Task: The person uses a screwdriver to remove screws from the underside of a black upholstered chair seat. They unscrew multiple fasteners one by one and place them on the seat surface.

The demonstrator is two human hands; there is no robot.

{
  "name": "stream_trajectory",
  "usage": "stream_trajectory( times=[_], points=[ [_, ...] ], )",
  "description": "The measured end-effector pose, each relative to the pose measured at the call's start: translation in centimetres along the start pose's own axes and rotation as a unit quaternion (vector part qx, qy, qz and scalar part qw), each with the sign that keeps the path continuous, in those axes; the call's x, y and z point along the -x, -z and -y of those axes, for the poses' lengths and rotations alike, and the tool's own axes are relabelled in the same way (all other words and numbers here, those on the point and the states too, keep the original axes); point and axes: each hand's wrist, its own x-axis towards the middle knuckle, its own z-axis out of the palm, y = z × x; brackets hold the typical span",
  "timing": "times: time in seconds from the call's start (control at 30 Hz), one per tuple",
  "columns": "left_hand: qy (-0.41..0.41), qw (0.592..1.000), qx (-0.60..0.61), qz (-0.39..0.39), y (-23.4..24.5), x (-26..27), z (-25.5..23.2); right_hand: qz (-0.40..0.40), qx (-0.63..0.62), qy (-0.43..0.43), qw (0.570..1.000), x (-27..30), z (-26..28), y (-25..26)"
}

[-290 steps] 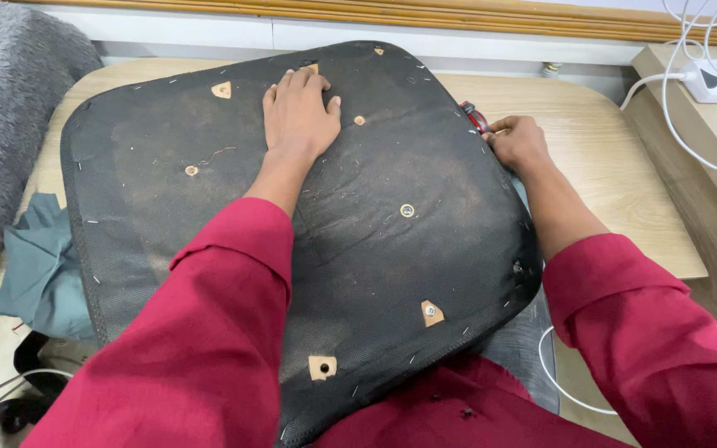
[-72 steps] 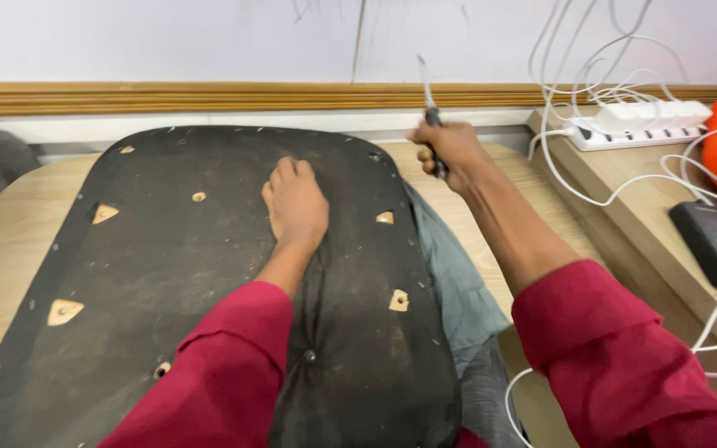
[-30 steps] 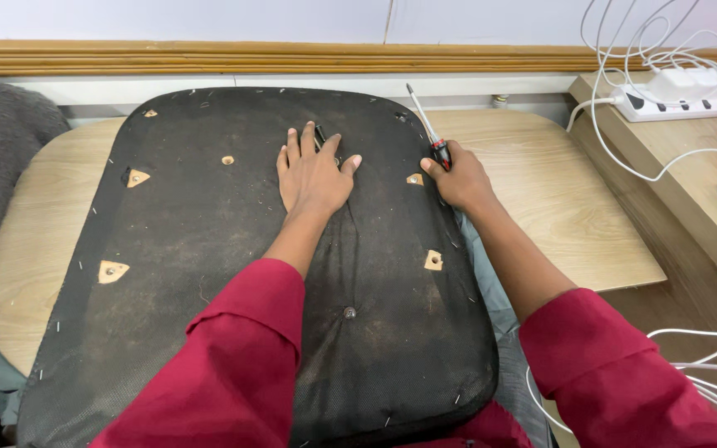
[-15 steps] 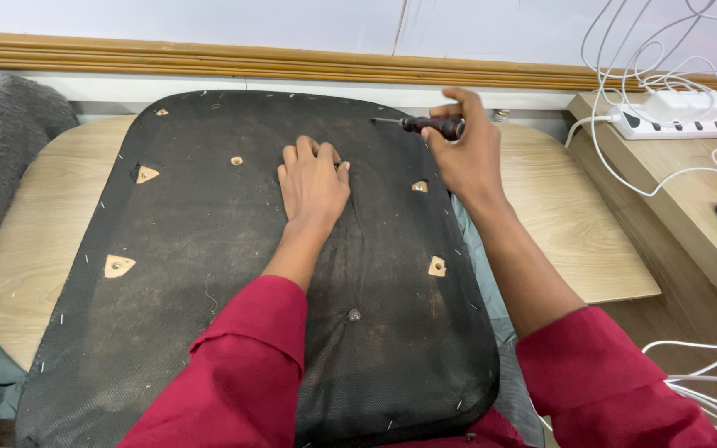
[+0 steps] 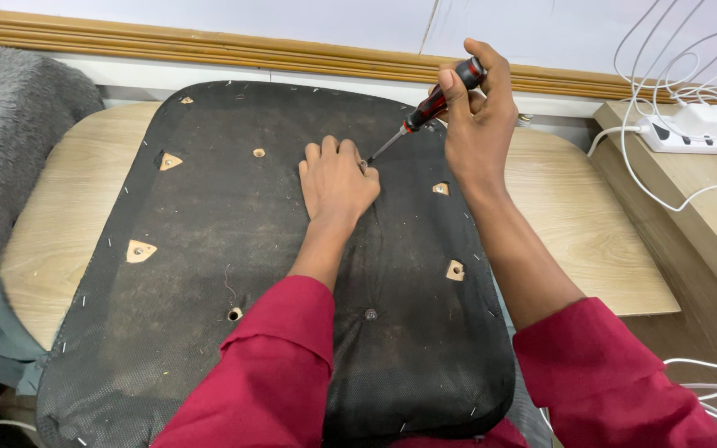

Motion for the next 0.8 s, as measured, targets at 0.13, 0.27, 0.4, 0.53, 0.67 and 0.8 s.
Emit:
stream_trajectory(
  times=[0.13,0.27,0.4,0.53,0.67,0.8],
  points=[
    [-0.005,0.999,0.015,-0.029,-0.2,0.1,0.2,0.007,0.011,0.017,1.0,-0.1,-0.2,-1.1],
    [0.007,1.0,0.026,-0.014,-0.1,0.1,0.3,0.017,0.014,0.037,0.999,-0.4,-0.5,-1.5],
    [0.007,0.999,0.052,0.012,0.2,0.1,0.4,0.023,0.044,0.061,0.997,-1.2,-0.7,-1.1],
    [0.007,0.999,0.049,0.012,0.3,0.2,0.3,0.026,0.049,0.056,0.997,-1.6,-0.8,-1.2],
    [0.009,0.999,0.041,0.01,0.2,0.1,0.3,0.044,0.033,0.05,0.997,-1.8,-0.9,-1.6],
    [0.01,0.999,0.038,0.009,-0.1,0.0,0.3,0.045,0.006,0.019,0.999,-2.9,-2.0,-2.3]
  ],
)
